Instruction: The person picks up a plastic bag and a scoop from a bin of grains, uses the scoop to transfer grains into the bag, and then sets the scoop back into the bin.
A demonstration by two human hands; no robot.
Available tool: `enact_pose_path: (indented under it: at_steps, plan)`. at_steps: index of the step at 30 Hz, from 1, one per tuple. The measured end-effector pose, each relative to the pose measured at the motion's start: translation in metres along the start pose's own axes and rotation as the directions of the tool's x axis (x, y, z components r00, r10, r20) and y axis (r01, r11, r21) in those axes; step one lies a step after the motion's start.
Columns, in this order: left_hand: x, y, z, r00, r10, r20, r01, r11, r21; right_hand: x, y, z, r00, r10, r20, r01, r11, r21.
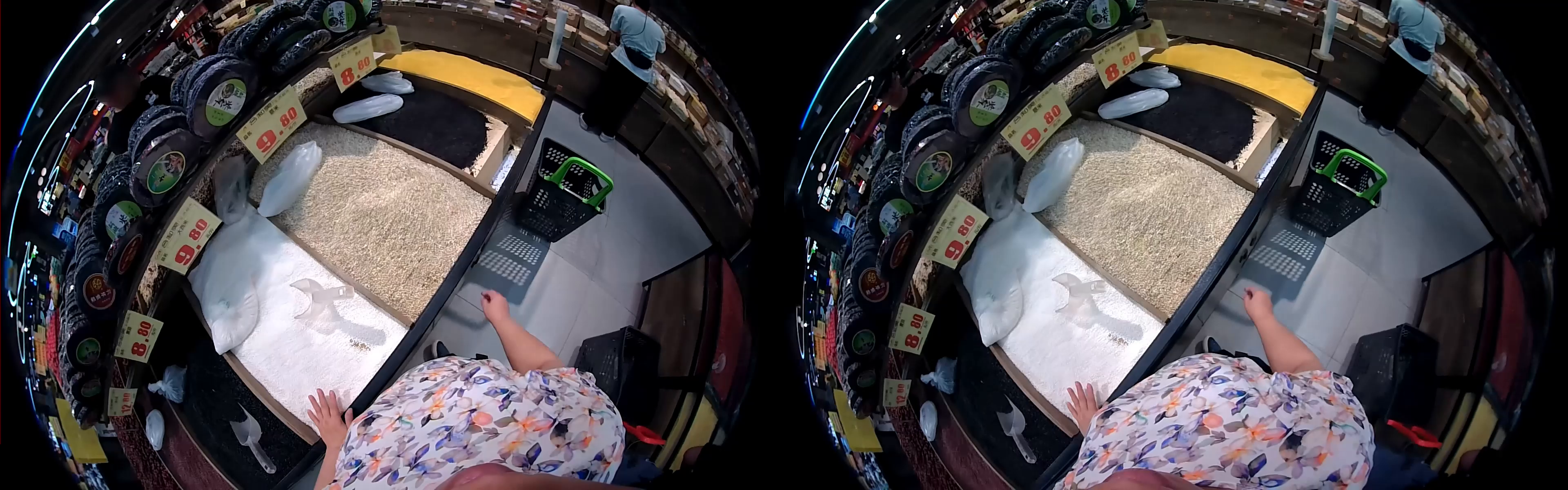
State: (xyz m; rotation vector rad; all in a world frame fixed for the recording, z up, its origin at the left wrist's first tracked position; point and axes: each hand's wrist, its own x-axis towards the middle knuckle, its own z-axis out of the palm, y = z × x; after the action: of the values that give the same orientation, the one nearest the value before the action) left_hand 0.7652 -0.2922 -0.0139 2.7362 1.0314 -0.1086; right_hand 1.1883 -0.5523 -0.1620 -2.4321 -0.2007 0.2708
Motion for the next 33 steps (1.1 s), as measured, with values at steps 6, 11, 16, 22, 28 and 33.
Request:
enact_pose_path:
  at_steps: [6,11,16,22,28,33]
  plan:
    - [0.001,0.012,-0.008,0.977,-0.141,-0.162,0.128,0.988,-0.091,0.084,-0.082,-0.067,0.823,-0.201,-0.531,0.346,0.920,0.187]
    - [0.004,0.011,0.000,0.931,-0.255,-0.261,0.235,0.966,-0.105,0.128,-0.142,-0.096,0.674,-0.472,-0.568,0.581,0.814,0.013]
    - [0.006,0.018,-0.001,0.925,-0.296,-0.237,0.300,0.954,-0.023,0.155,-0.155,-0.071,0.880,-0.393,-0.266,0.375,0.919,-0.118]
    - [0.008,0.028,-0.004,0.929,-0.330,-0.168,0.346,0.935,0.078,0.153,-0.159,-0.071,0.911,-0.375,-0.171,0.330,0.912,-0.244]
    - [0.008,0.028,-0.005,0.928,-0.339,-0.156,0.359,0.925,0.127,0.154,-0.157,-0.072,0.895,-0.406,-0.186,0.355,0.899,-0.255]
    - [0.007,0.031,-0.008,0.930,-0.339,-0.143,0.357,0.926,0.125,0.153,-0.157,-0.073,0.883,-0.420,-0.212,0.369,0.897,-0.242]
